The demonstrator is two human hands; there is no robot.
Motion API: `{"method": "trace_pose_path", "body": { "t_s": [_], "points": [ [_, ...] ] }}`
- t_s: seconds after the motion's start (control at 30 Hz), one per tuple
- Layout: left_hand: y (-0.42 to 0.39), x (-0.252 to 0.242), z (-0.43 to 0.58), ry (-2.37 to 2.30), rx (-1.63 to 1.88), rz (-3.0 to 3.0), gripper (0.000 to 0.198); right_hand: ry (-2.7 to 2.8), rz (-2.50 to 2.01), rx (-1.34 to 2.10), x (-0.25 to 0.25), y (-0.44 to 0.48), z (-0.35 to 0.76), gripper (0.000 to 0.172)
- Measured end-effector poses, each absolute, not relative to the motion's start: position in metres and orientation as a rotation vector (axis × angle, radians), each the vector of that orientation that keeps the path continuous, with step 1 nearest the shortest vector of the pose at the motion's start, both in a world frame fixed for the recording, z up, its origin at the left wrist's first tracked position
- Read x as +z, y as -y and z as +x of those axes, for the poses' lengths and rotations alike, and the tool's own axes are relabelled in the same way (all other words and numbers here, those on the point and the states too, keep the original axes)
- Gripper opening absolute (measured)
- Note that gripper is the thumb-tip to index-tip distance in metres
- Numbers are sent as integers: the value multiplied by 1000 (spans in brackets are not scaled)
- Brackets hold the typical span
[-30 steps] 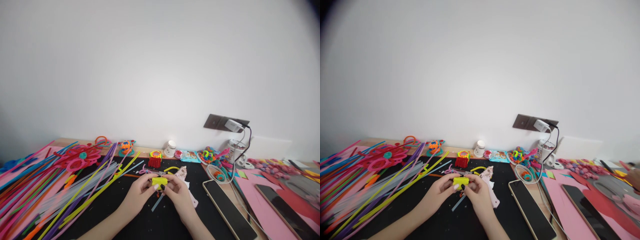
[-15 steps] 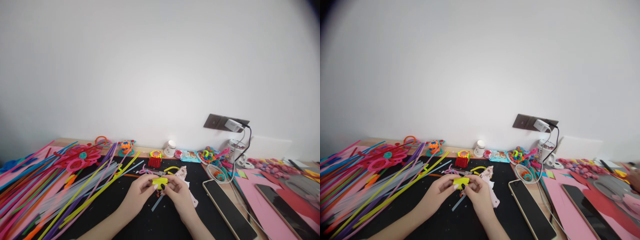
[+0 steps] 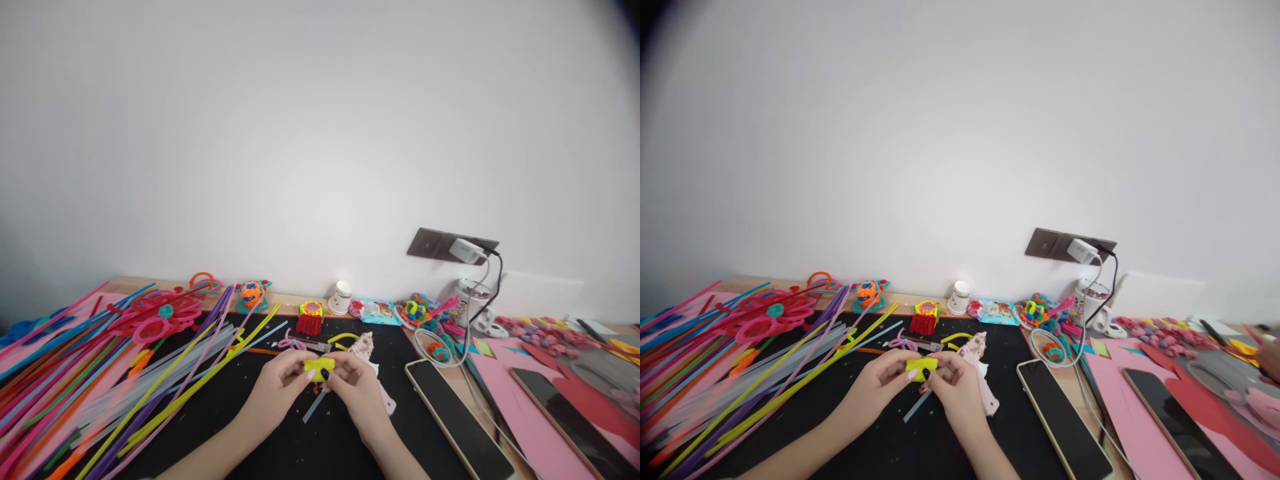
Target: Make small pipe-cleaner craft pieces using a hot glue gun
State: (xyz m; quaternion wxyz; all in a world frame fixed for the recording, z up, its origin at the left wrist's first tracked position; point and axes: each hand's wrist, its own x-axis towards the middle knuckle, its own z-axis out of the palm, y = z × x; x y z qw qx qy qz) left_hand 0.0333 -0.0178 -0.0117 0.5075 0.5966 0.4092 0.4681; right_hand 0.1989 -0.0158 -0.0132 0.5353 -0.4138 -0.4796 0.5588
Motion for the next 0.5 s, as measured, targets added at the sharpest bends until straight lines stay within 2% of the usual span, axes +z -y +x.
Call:
{"method": "trace_pose_path", "body": {
  "t_s": [0.17, 0.5],
  "points": [
    [15, -21, 35, -844, 1106, 1353, 32, 1094, -1024, 1336, -8, 16, 200, 27],
    [14, -19, 33, -916, 1137, 1324, 31, 1149, -1010, 1350, -8, 17, 199, 34]
  ]
}}
